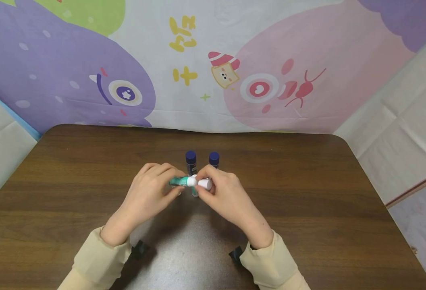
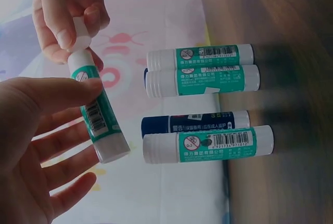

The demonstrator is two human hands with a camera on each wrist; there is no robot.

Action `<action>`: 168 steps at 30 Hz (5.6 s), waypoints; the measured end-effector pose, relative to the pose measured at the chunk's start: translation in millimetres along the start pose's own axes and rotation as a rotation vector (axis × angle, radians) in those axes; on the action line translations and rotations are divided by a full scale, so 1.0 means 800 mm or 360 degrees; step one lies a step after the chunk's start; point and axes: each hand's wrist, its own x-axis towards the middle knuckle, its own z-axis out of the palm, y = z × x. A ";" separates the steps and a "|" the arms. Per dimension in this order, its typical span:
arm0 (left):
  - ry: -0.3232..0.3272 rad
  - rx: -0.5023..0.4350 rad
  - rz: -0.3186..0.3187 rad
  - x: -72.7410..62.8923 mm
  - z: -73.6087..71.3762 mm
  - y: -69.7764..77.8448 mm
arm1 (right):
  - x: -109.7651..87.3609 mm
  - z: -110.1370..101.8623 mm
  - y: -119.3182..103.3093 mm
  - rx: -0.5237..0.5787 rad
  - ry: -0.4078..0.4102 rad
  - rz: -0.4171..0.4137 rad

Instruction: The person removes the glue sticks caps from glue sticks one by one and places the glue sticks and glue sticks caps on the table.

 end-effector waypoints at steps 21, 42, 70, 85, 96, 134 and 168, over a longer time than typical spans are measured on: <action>0.0233 0.0036 -0.0348 0.001 -0.004 -0.015 | 0.004 -0.012 0.018 -0.0174 0.0102 0.0085; 0.0091 0.0091 -0.0565 -0.007 0.003 -0.032 | 0.004 -0.015 0.043 -0.0279 0.0037 0.0363; -0.0047 0.0130 -0.0701 -0.020 0.025 -0.058 | 0.002 -0.004 0.080 -0.0400 -0.0297 0.0598; -0.0130 0.0044 -0.0777 -0.024 0.035 -0.060 | -0.002 0.003 0.103 -0.0368 -0.0358 0.0658; -0.0172 0.0000 -0.0840 -0.024 0.035 -0.060 | -0.003 0.004 0.107 -0.0363 -0.0398 0.0636; -0.0168 0.0056 -0.0758 -0.008 -0.017 -0.040 | 0.006 0.015 0.031 -0.0383 -0.0113 0.0357; -0.0274 0.0006 -0.0356 0.025 -0.010 0.000 | 0.018 0.017 0.022 -0.0394 -0.0346 0.0377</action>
